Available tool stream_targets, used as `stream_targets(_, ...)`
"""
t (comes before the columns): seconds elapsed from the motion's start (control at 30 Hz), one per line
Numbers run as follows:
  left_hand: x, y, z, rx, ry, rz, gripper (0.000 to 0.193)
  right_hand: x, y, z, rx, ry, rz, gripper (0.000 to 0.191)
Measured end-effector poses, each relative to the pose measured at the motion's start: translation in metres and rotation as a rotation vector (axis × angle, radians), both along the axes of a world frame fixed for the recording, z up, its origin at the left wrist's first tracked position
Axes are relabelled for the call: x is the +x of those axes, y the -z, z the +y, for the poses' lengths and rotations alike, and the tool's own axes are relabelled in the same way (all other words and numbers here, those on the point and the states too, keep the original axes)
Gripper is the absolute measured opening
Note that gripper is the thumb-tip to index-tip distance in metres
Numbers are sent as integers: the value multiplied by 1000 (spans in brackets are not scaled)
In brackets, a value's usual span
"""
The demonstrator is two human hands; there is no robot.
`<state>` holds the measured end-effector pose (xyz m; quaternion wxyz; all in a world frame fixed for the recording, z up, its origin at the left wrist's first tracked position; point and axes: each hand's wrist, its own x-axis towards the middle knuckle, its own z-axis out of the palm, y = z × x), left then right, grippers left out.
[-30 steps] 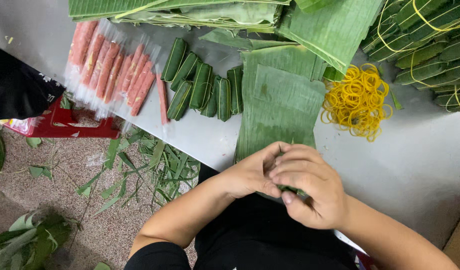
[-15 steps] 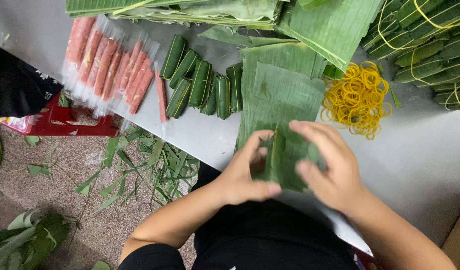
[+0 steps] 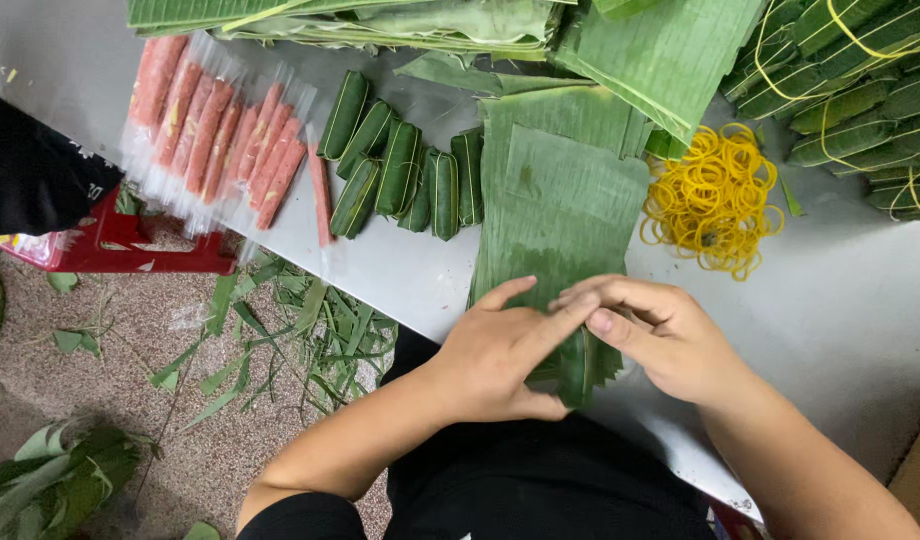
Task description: The person wraps pink meat rolls in banana leaves, folding the leaf around each roll and securing it with yellow rubber bands, placing finished wrapped rolls in a growing pile on the table. They repeatedly take new leaf sections and rolls from the table to continue wrapping.
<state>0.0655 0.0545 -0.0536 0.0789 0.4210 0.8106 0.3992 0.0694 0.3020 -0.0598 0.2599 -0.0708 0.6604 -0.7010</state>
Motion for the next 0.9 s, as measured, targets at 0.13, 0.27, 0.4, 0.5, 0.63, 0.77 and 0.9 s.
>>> stream_targets(0.13, 2, 6, 4, 113, -119, -83, 104, -16, -12, 2, 386, 15, 361, 25)
stream_targets(0.27, 0, 2, -2, 128, -214, -84, 102, -35, -8, 15, 1143, 204, 715, 18)
stream_targets(0.4, -5, -4, -8, 125, -264, -109, 106, -43, 3, 22, 1441, 169, 848, 6)
stream_targets(0.5, -8, -6, -9, 170, -270, -204, 108, -42, 4, 28, 1367, 266, 882, 8)
stream_targets(0.63, -11, -6, -9, 240, -269, -300, 107, -39, 1, 33, 1338, 283, 864, 9)
stream_targets(0.77, -12, -4, -8, 263, -253, -287, 105, -41, 1, 34, 1400, 180, 890, 12)
stream_targets(0.9, -14, -2, -8, 253, -260, -284, 108, -40, -1, 34, 1326, 300, 953, 5)
